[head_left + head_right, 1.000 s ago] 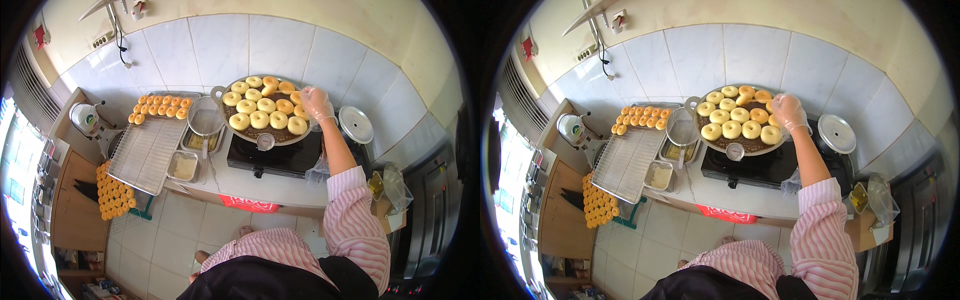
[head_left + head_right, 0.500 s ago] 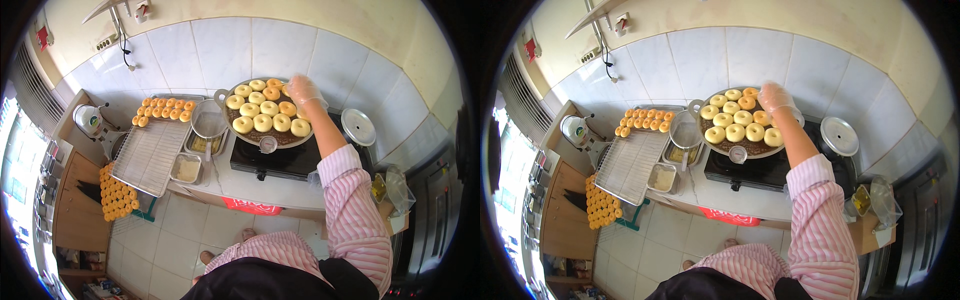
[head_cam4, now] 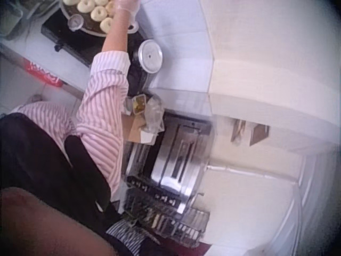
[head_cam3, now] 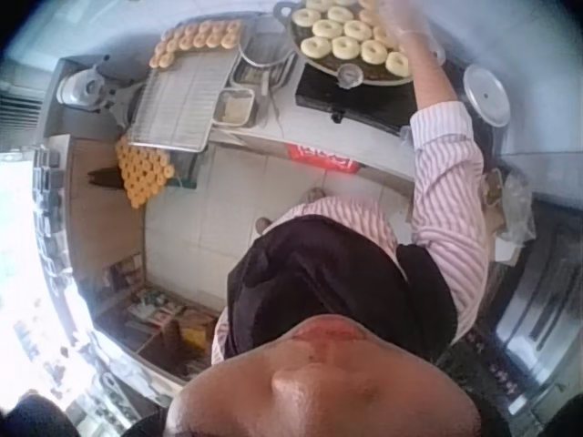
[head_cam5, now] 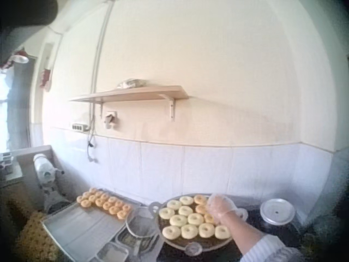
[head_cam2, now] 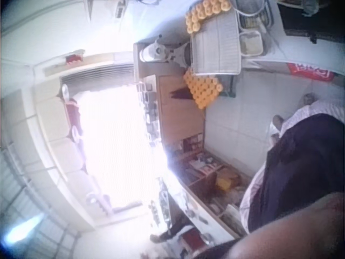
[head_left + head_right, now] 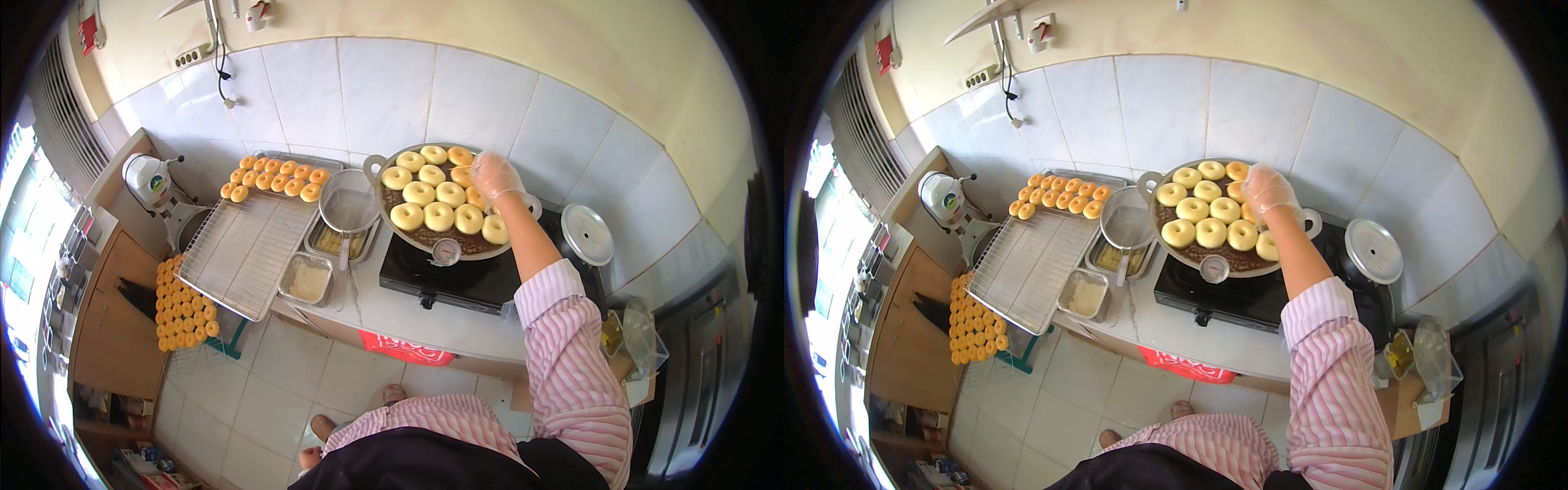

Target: The person arranges fried donuts into rows on a cooling rack by hand and then uses a wooden skewer to flip donuts in a large pan of hot oil.

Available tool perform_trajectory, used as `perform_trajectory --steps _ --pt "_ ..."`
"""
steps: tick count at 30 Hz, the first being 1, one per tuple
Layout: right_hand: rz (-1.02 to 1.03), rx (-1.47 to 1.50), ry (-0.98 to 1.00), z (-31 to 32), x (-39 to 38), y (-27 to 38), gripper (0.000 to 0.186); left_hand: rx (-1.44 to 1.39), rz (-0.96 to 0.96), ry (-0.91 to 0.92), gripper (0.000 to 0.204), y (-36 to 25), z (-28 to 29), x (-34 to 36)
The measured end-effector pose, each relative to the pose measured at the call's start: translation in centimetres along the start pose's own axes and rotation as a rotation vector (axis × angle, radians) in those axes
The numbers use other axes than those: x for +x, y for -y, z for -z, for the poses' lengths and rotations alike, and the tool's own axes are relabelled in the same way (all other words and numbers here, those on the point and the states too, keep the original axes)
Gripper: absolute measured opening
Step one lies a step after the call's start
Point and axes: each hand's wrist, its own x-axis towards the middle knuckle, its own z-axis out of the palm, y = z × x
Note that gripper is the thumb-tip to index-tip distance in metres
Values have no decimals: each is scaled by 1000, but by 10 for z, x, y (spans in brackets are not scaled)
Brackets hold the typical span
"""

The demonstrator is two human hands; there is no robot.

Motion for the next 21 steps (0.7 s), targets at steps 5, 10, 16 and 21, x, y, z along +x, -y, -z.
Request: perform_trajectory --steps 5,10,16,21 --pt "56 65 -71 -19 6 7 26 -311 88 -13 23 -4 5 -3" --pt "80 92 -181 -4 17 12 24 -135 234 -15 23 16 -1 -32" --pt "95 163 -60 -4 27 25 26 8 255 -139 23 29 -18 -49" --pt "85 4 -32 -19 34 27 27 7 198 -151 22 27 -15 -50"
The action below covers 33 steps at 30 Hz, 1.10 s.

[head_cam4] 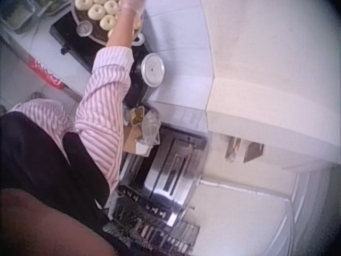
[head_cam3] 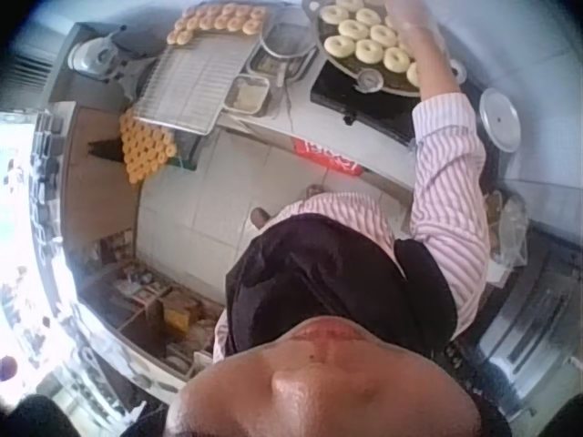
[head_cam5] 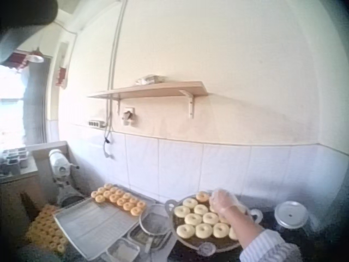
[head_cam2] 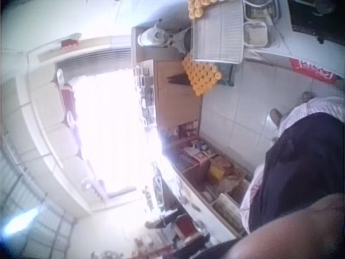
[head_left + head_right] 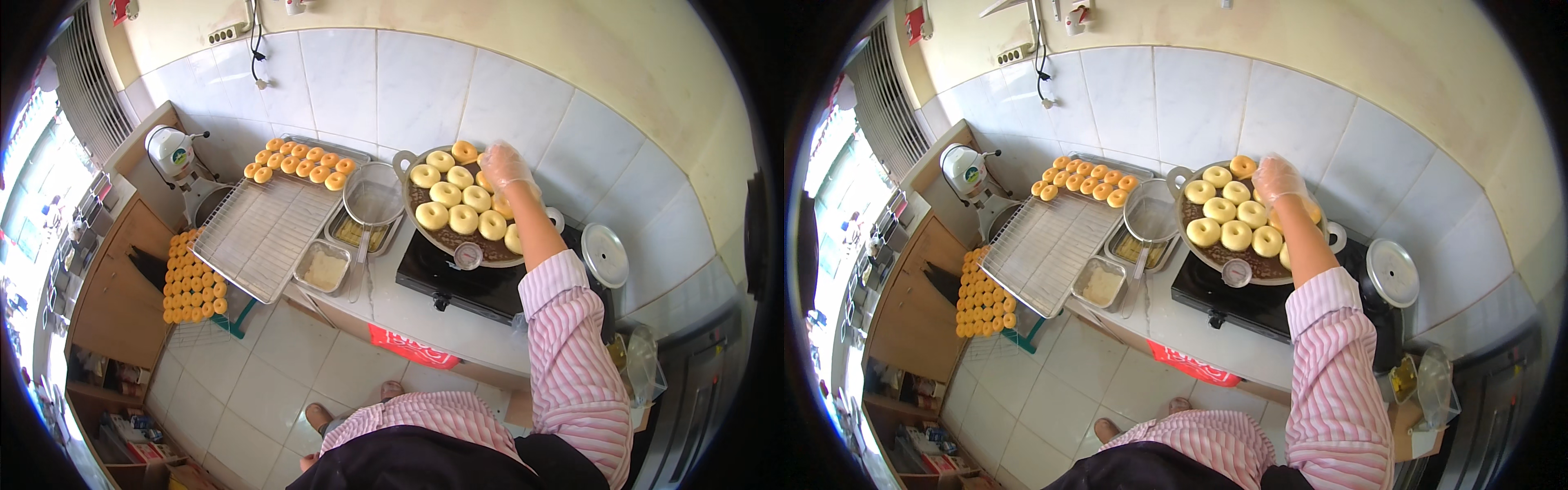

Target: The person arranges fried donuts into rows on a cooling rack by hand and then uses a wooden skewer to flip donuts in a large pan of hot oil.

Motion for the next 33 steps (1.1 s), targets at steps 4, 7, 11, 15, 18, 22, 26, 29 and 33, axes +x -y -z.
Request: perform_trajectory --steps 4,7,11,15,18,22,26,29,33 --pt "-117 161 155 3 5 -10 24 -208 -1 45 23 -5 -1 5" --pt "-79 275 198 10 12 -21 26 -142 -55 14 24 -5 -2 4" --pt "-33 395 72 15 14 -17 26 16 -40 -43 25 -1 -1 0" --pt "-37 372 -93 20 4 11 24 48 27 -77 25 3 -1 3" --pt "60 336 13 21 -5 31 23 78 28 -97 25 2 -1 4" --pt "196 168 -67 8 -1 26 22 -22 -18 -8 26 -14 8 3" --pt "313 26 -167 -4 15 -20 27 -98 89 89 28 -28 20 -8" --pt "369 121 -149 -4 22 -58 34 38 70 21 30 -21 16 -20" --pt "598 -213 -182 -15 64 -106 49 30 196 21 28 -13 17 -31"
